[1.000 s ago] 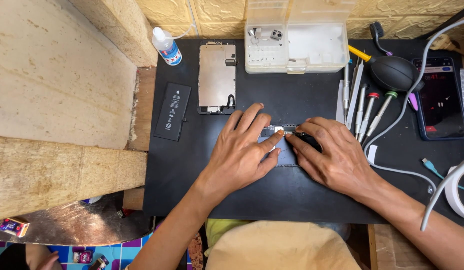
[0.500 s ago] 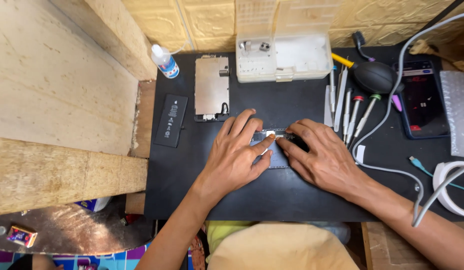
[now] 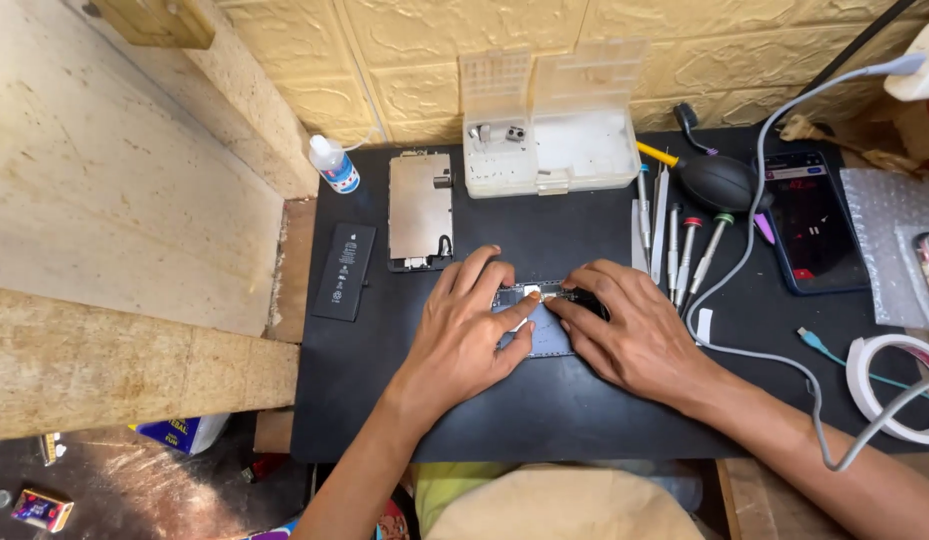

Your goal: Technician disassembling or reassembling internal components of a smartphone, specifically focusing on the upper motherboard area and connectors.

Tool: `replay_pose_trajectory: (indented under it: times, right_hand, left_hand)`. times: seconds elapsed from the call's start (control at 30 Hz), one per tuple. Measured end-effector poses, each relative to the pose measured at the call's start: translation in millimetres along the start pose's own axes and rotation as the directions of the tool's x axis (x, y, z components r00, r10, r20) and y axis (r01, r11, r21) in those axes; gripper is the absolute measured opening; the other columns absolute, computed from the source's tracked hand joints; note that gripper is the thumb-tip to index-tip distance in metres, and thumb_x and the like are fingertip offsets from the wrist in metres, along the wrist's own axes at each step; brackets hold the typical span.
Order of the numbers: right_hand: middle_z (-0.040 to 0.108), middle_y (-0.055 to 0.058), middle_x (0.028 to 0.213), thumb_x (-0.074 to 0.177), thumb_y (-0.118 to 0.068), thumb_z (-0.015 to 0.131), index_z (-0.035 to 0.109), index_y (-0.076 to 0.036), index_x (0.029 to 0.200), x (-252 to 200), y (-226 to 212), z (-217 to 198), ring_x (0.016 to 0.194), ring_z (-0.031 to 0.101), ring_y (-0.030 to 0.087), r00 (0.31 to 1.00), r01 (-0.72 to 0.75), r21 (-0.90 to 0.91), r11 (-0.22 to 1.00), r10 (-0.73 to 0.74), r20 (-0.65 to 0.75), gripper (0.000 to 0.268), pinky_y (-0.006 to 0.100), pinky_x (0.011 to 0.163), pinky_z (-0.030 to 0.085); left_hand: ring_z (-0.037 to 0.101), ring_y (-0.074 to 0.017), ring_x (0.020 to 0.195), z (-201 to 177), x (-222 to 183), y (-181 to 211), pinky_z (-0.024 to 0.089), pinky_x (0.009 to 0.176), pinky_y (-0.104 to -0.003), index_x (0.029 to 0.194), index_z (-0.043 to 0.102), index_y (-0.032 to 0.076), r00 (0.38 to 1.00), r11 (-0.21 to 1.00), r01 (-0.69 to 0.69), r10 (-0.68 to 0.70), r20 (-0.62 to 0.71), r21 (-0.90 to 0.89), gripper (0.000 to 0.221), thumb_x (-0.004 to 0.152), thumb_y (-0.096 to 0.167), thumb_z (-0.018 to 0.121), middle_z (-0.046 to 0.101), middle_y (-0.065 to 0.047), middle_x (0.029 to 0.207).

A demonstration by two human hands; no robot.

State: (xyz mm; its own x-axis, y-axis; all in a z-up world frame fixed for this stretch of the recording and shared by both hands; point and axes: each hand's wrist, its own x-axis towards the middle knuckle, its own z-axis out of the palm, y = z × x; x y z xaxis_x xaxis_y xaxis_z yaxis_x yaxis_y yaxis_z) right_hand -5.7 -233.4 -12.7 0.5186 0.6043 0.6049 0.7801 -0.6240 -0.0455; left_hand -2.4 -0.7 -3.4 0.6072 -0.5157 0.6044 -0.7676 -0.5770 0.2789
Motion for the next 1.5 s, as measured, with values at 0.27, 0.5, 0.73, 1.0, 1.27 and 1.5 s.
replay_pose_trajectory:
  times: [0.27,0.5,0.73,1.0,1.27,1.5]
  right_hand:
    - [0.063,0.012,0.118,0.098,-0.019,0.062,0.075,-0.011,0.105,4.2,-0.2,-3.2,0.124,0.057,0.035,1.0,-0.016,-0.006,1.0,0.016,0.019,0.017,0.045,0.095,0.048]
    - [0.059,0.011,0.124,0.1,-0.023,0.06,0.075,-0.016,0.11,1.0,-2.9,-1.8,0.128,0.053,0.035,0.997,-0.052,-0.024,0.998,0.053,0.049,0.02,0.045,0.097,0.045]
    - [0.06,0.011,0.125,0.1,-0.024,0.059,0.075,-0.017,0.11,0.6,-1.6,-2.4,0.129,0.053,0.035,0.996,-0.064,-0.019,0.998,0.065,0.057,0.02,0.044,0.098,0.044]
    - [0.06,0.009,0.124,0.1,-0.026,0.061,0.075,-0.017,0.111,-1.2,-1.4,1.3,0.129,0.053,0.035,0.995,-0.084,-0.015,0.996,0.085,0.046,0.021,0.045,0.102,0.043]
    - [0.058,0.01,0.126,0.1,-0.026,0.06,0.074,-0.018,0.112,0.1,-1.9,1.3,0.131,0.051,0.035,0.996,-0.079,-0.015,0.997,0.079,0.051,0.02,0.046,0.103,0.043]
    - [0.06,0.011,0.123,0.102,-0.026,0.057,0.074,-0.017,0.111,1.9,-2.8,-2.3,0.129,0.054,0.035,0.996,-0.044,-0.042,0.998,0.047,0.074,0.021,0.045,0.101,0.045]
  left_hand:
    - [0.053,-0.0416,0.124,-1.6,0.0,0.6,0.046,0.093,-0.048,0.096,0.081,0.005,1.0,1.0,0.009,-0.009,-0.01,0.0,0.02,0.086,0.017,0.068,0.054,-0.012,0.1]
    - [0.051,-0.0413,0.126,-0.8,-1.4,-0.9,0.046,0.096,-0.049,0.096,0.082,0.005,1.0,1.0,0.026,-0.026,0.004,-0.009,0.021,0.085,0.018,0.069,0.054,-0.012,0.101]
    - [0.05,-0.0411,0.128,-4.3,-2.2,1.0,0.046,0.097,-0.05,0.097,0.081,0.004,0.998,0.997,0.052,-0.051,0.029,-0.053,0.023,0.087,0.02,0.068,0.054,-0.012,0.102]
    - [0.048,-0.0402,0.129,-5.8,-4.1,-0.9,0.046,0.1,-0.052,0.103,0.08,0.005,0.997,0.995,0.066,-0.063,0.044,-0.079,0.026,0.086,0.021,0.069,0.052,-0.011,0.104]
    - [0.048,-0.0395,0.129,-5.2,-4.0,-2.7,0.046,0.101,-0.053,0.103,0.078,0.003,0.998,0.993,0.049,-0.046,0.03,-0.111,0.027,0.086,0.022,0.07,0.051,-0.012,0.106]
    - [0.049,-0.0391,0.128,-4.6,-3.2,-1.5,0.047,0.1,-0.054,0.102,0.076,0.001,0.999,0.992,0.037,-0.034,0.025,-0.117,0.026,0.087,0.022,0.071,0.05,-0.012,0.107]
